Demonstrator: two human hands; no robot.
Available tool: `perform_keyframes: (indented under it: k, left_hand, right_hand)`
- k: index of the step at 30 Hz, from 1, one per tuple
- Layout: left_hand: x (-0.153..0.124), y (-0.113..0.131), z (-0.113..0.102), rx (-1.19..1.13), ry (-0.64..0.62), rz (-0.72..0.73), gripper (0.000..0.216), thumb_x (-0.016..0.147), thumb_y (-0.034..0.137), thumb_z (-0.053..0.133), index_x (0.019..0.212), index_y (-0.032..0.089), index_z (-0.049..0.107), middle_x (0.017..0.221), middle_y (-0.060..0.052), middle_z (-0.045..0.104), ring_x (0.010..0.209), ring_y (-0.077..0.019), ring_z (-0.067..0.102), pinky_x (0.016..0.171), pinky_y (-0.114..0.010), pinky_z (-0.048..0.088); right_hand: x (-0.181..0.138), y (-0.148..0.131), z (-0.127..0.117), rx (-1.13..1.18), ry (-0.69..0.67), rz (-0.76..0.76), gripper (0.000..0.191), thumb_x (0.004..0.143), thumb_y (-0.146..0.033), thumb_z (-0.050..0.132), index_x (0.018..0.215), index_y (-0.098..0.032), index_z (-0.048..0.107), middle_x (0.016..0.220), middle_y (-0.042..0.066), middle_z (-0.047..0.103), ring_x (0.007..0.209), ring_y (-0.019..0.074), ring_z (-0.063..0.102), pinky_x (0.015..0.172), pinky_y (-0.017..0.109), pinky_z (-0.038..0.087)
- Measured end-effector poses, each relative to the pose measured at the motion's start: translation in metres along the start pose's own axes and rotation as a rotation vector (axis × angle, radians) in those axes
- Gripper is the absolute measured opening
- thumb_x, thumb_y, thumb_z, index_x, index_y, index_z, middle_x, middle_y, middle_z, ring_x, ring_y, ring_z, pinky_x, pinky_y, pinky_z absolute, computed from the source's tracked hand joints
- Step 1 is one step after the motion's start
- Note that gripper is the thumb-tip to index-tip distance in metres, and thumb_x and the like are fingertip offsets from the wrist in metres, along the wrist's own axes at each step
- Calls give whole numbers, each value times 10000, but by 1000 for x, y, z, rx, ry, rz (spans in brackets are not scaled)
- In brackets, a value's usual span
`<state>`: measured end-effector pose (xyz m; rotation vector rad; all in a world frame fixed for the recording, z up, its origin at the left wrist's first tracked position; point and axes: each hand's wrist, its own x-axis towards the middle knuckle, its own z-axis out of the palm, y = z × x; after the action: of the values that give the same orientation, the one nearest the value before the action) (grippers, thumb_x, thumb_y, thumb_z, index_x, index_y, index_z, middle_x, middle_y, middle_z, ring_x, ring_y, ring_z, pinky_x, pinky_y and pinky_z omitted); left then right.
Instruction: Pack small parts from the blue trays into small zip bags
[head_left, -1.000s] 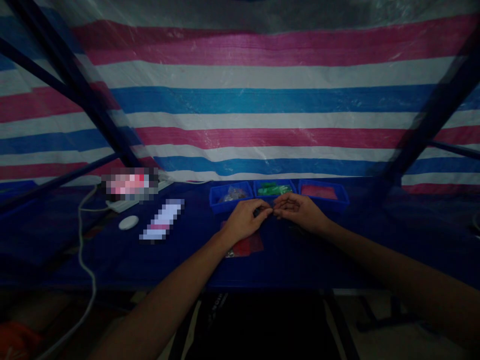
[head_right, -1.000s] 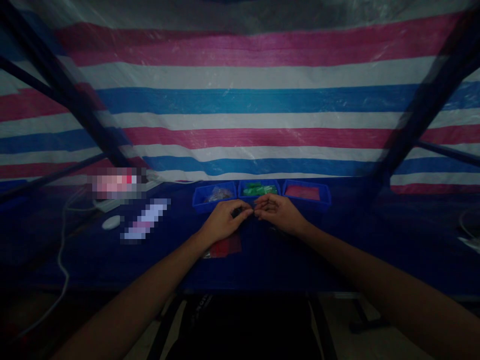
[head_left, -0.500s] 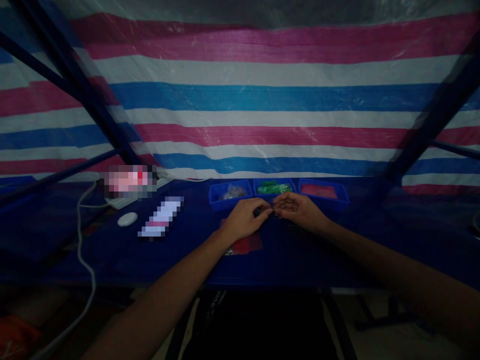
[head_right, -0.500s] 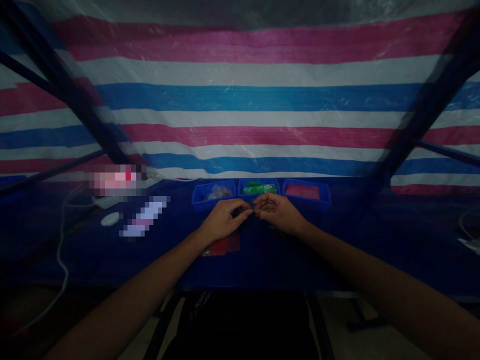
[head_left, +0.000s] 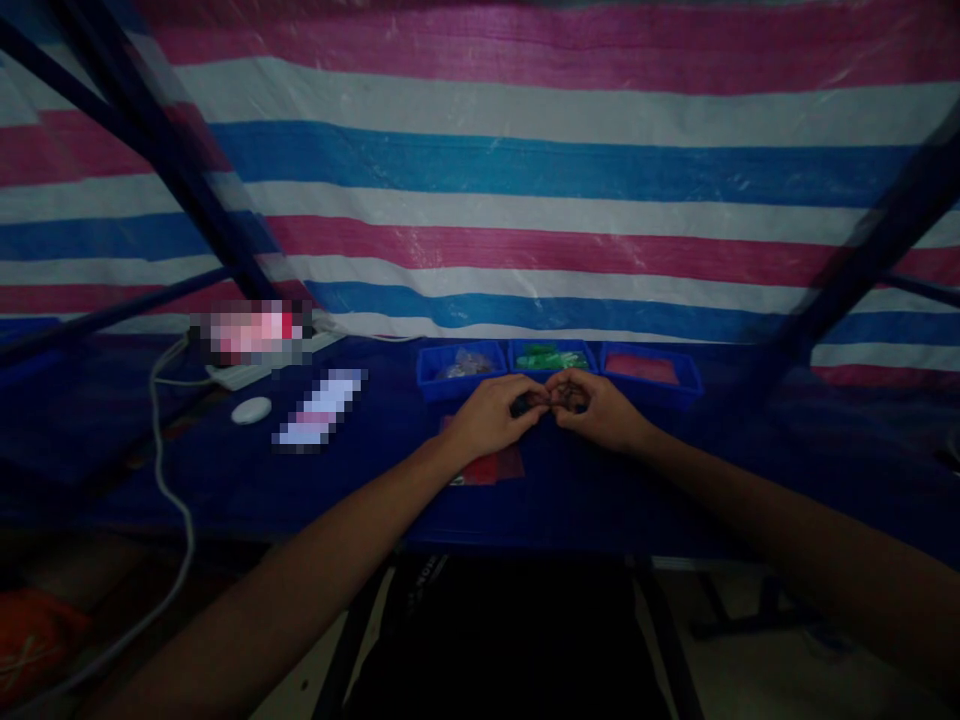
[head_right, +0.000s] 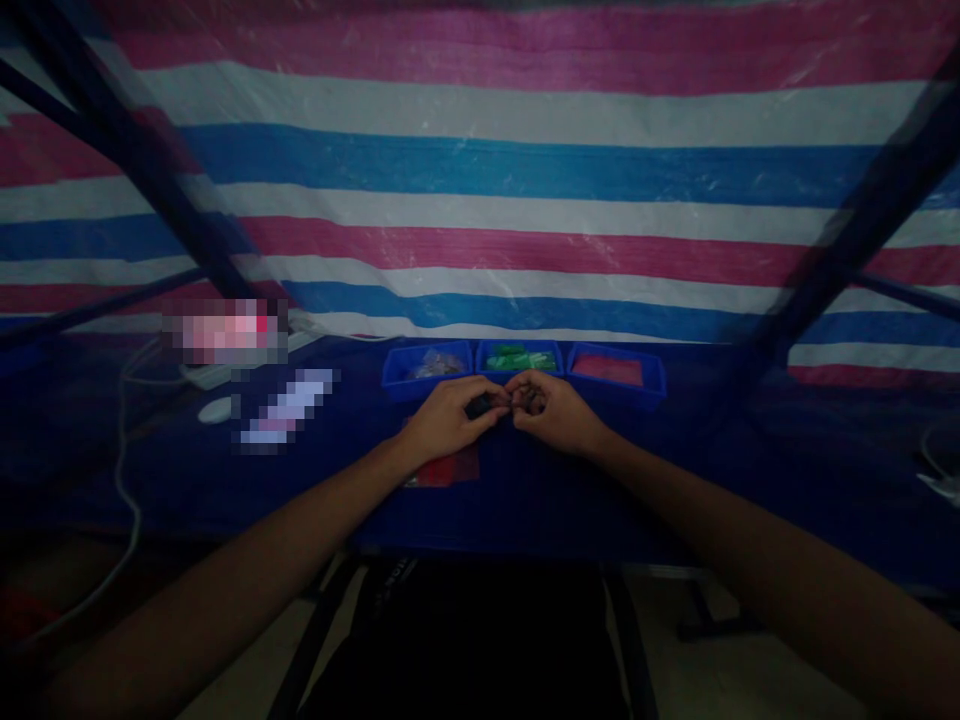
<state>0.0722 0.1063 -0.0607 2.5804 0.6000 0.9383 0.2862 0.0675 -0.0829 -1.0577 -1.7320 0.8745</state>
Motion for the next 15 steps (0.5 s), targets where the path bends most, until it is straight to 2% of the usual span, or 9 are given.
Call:
perform_keyframes:
  k: [3,9,15]
  left_hand:
    - [1,0,1,-15,28,-19,119,910,199,666,1020,182,708,960,-33,748,883,-162,699,840,-316,534]
    - [0,2,1,-9,33,-20,99,906,208,654,982,182,711,941,-35,747,868,-168,698,829,-326,533]
    - [-1,5,-1,20,9,-29,109,932,232,632,1004,183,698,947,-46,743,884,-188,695,831,-340,530]
  right_hand:
    - [3,2,2,71,12,1,302,750,-177,685,1046,-202,631,920,16,642,805,143,621,753,295,525]
    - [3,4,5,141,-2,-12,298,753,-168,668,1044,-213,619,930,7,639,835,146,638,802,304,531]
    - [1,1,7,132,-8,8,288,764,-189,662,1043,-242,611,948,16,675,903,186,677,871,350,562]
